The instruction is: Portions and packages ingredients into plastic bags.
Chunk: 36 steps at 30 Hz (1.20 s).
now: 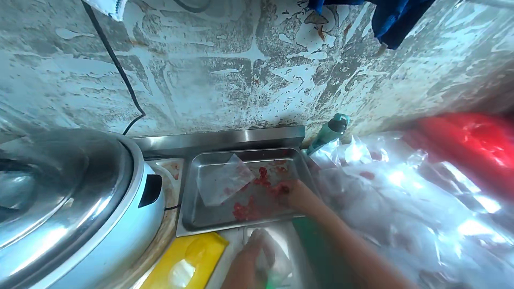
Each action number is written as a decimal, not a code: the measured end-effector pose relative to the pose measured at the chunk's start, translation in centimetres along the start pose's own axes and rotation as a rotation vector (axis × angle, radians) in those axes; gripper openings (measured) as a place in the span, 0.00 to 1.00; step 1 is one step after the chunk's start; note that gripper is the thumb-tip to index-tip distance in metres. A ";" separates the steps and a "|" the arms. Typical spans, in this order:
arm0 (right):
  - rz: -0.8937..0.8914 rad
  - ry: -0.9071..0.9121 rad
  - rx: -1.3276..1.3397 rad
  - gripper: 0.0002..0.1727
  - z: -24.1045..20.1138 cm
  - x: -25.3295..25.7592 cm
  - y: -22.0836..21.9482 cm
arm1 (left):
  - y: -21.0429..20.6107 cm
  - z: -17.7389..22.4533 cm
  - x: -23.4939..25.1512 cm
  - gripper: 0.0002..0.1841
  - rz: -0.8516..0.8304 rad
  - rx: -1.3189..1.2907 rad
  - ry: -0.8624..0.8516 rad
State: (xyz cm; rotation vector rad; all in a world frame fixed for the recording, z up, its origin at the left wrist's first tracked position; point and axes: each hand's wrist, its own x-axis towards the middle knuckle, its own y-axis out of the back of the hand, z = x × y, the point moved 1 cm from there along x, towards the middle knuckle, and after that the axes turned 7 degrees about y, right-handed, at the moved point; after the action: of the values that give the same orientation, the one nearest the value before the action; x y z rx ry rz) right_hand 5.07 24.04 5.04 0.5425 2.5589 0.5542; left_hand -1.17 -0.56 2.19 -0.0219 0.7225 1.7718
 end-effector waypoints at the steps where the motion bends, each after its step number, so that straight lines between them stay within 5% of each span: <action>1: 0.014 0.010 0.058 0.10 -1.2 -1.6 0.4 | 0.1 0.7 0.1 0.37 -0.015 -0.025 0.009; 5: 0.011 0.136 0.178 0.09 -4.5 -7.6 -0.2 | 0.3 1.9 0.5 0.37 -0.070 -0.129 0.116; 8: -0.012 0.233 -0.055 0.11 -3.6 -10.3 -3.5 | 0.3 2.0 0.8 0.35 -0.082 -0.144 0.147; 12: -0.155 0.119 -0.333 0.18 -3.3 -12.6 -5.9 | 0.1 1.0 0.6 0.35 -0.068 -0.158 0.074; 17: 0.199 0.263 -0.124 0.13 -2.3 -14.9 -4.0 | 0.1 1.6 0.1 0.35 -0.028 -0.033 0.101; 21: 0.305 0.239 0.022 0.11 0.5 -15.6 -3.3 | -0.1 0.8 -1.2 0.21 0.204 -0.082 -0.100; 25: 0.394 0.174 0.097 0.10 3.9 -16.9 -3.2 | 1.8 -1.5 -2.3 0.19 0.364 -0.155 -0.136; 29: 0.440 0.092 0.144 0.10 6.4 -18.0 -3.1 | 3.5 -5.9 -3.6 0.21 0.431 -0.089 0.039; 36: 0.425 0.045 0.152 0.11 7.2 -18.1 -3.1 | 4.8 -11.6 -6.2 0.28 0.204 0.236 0.456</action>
State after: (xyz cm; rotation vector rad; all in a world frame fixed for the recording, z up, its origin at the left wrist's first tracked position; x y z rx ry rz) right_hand 22.58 15.10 4.13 1.1540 2.5486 0.5169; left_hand -7.28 -12.21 -2.72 -0.2039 1.2985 1.8838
